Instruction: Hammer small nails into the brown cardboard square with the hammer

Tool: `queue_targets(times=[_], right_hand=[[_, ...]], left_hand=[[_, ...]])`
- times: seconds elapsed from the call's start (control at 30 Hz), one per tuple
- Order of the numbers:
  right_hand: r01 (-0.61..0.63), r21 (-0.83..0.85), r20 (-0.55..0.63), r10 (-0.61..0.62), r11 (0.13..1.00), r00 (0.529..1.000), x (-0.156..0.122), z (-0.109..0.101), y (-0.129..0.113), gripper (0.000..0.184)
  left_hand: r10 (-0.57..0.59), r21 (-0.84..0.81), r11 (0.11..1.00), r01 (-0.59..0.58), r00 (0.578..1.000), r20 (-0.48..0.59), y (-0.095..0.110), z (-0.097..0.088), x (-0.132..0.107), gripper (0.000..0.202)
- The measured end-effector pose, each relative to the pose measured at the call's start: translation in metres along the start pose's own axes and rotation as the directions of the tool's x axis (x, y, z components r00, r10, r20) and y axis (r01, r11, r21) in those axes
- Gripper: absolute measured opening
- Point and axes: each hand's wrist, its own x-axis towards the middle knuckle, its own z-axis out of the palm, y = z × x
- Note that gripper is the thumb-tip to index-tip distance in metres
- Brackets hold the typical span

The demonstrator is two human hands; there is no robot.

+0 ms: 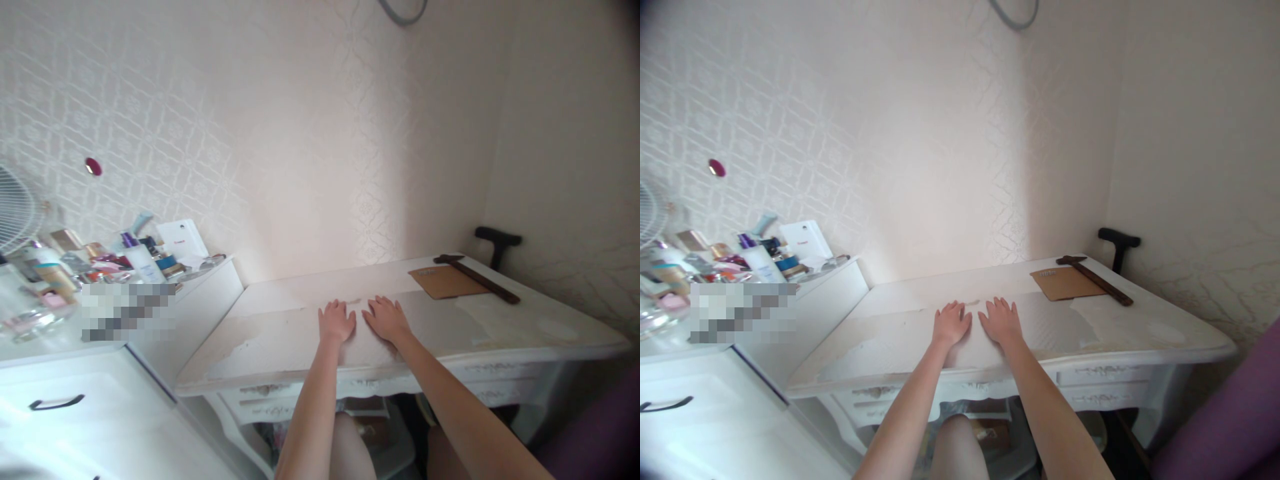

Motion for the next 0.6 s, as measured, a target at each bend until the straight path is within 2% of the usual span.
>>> queue_targets(times=[0.6], right_hand=[[0.010,-0.006,-0.017,-0.011,1.000,1.000,-0.0001,0.0008,0.0001,0.048]], left_hand=[[-0.002,0.009,1.000,0.002,1.000,0.006,-0.0003,-0.0001,0.0002,0.045]])
